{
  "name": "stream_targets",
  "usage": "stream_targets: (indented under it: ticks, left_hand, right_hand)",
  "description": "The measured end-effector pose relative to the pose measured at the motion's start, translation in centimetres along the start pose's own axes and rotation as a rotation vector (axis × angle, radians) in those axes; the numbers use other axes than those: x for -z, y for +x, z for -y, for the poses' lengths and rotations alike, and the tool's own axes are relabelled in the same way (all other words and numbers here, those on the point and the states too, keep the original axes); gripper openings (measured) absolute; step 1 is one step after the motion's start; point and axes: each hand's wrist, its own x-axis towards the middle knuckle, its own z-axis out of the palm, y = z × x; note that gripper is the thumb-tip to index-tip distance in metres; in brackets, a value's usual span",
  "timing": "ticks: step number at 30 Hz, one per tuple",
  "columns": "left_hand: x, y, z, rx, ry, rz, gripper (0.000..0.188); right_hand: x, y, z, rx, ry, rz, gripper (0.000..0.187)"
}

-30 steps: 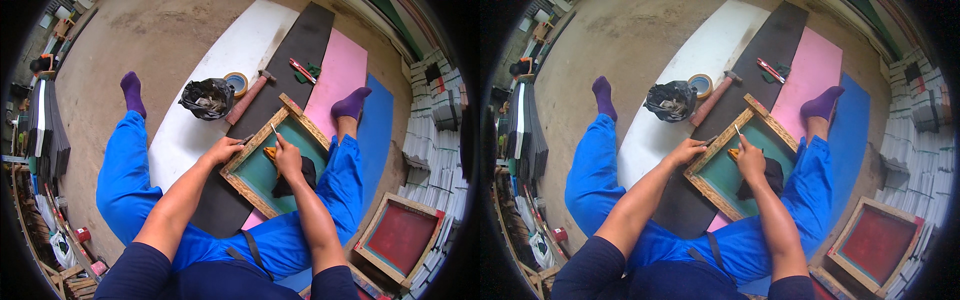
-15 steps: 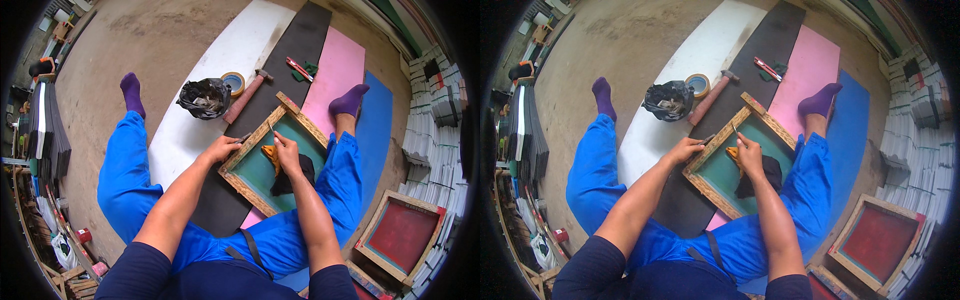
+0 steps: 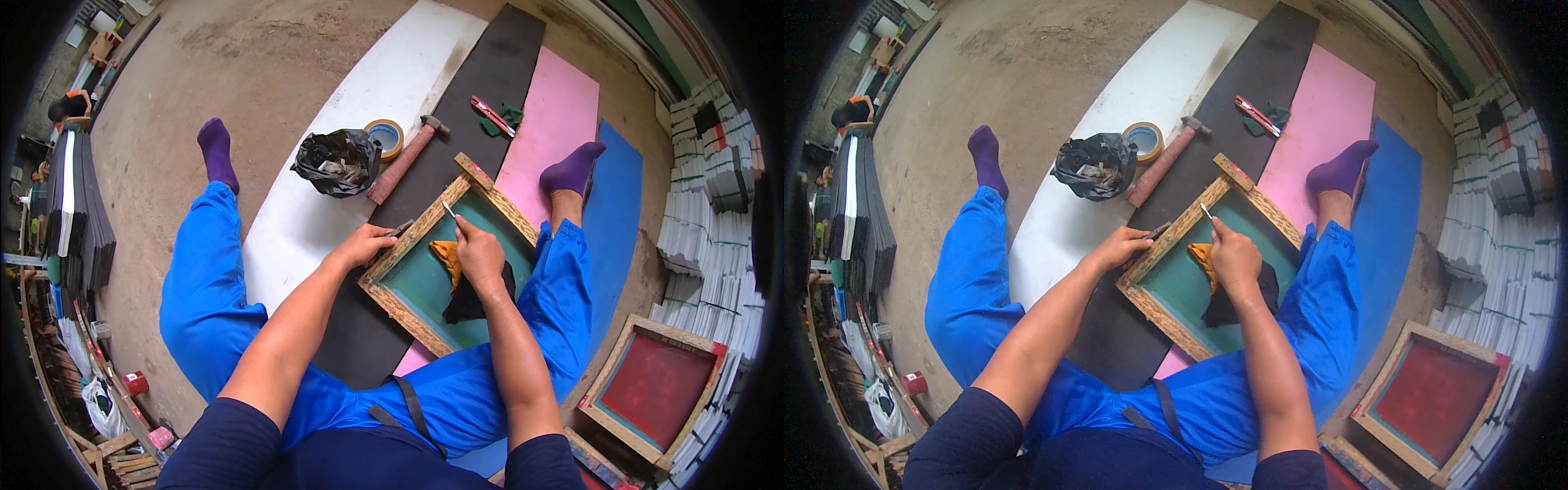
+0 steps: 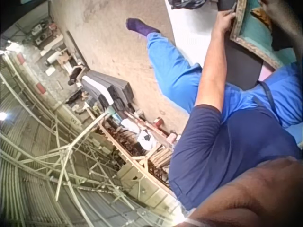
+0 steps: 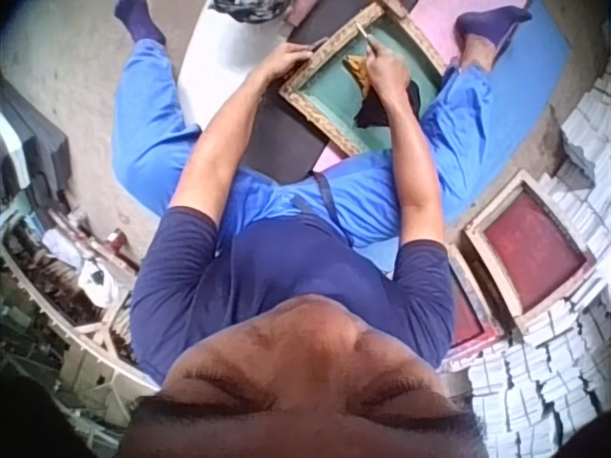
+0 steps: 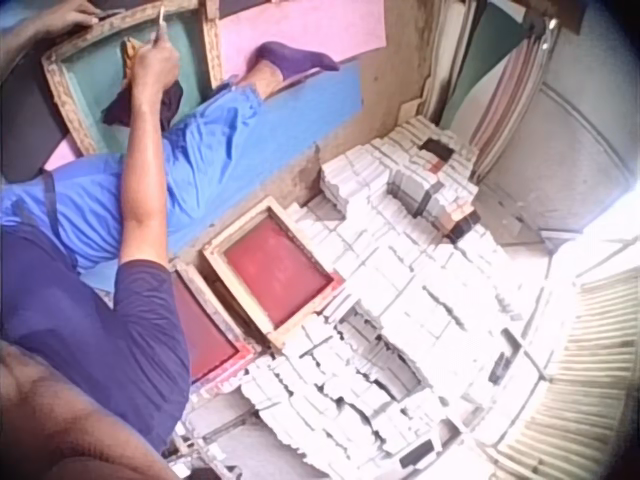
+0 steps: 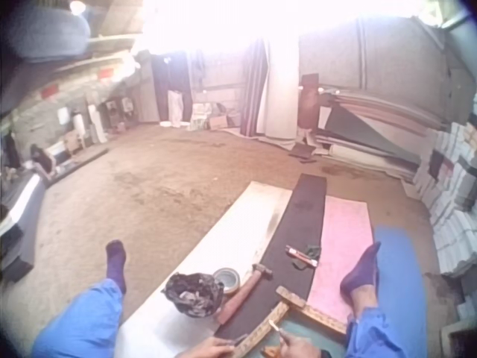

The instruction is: The person sits on the floor and uses a small metal tool to scrape and clean the edges of a wooden screen printing frame. The person holds the frame steady with one hand while scraping along the inner edge with the other.

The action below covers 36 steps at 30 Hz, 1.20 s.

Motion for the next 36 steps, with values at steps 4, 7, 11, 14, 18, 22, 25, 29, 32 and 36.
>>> stream_targets:
  ticks: [4, 7, 11, 14, 18, 22, 25, 29, 32, 36]
  left_hand:
    - [0.1, 0.5, 1.2, -0.021, 0.007, -0.013, 0.050]
    - [0.0, 0.8, 1.7, -0.043, 0.003, -0.019, 0.049]
    - [0.0, 0.9, 1.5, -0.036, 0.003, -0.015, 0.049]
    - [0.0, 0.8, 1.5, -0.034, 0.010, -0.025, 0.049]
    - [-0.1, 0.5, 0.8, -0.007, 0.020, -0.028, 0.051]
    - [-0.1, 0.4, 0.7, 0.016, -0.037, 0.001, 0.052]
    - [0.1, 1.1, 2.4, -0.036, -0.082, -0.004, 0.051]
    - [0.0, 0.5, 0.8, -0.014, -0.003, -0.005, 0.050]
    - [-0.1, -0.3, -0.7, 0.057, -0.001, 0.005, 0.050]
    - [-0.2, 0.8, 1.3, -0.053, -0.019, -0.037, 0.049]
  right_hand:
    - [0.2, -0.1, 0.8, 0.026, -0.098, -0.002, 0.032]
    - [0.4, -0.2, 1.1, 0.030, -0.132, -0.010, 0.033]
    - [0.3, -0.2, 1.0, 0.031, -0.143, -0.007, 0.034]
    - [0.5, -0.1, 1.3, 0.033, -0.167, 0.027, 0.037]
    - [0.8, 0.1, 2.0, 0.036, -0.252, 0.090, 0.043]
    - [0.8, 0.3, 3.5, -0.020, -0.347, 0.156, 0.042]
    - [-0.3, 0.9, 2.3, -0.041, -0.116, 0.136, 0.037]
    - [-0.2, 1.0, -0.6, -0.061, 0.283, 0.088, 0.035]
    - [-0.2, 0.2, 0.3, -0.161, 0.269, 0.106, 0.034]
    - [-3.2, 1.1, -2.9, -0.034, 0.660, 0.038, 0.035]
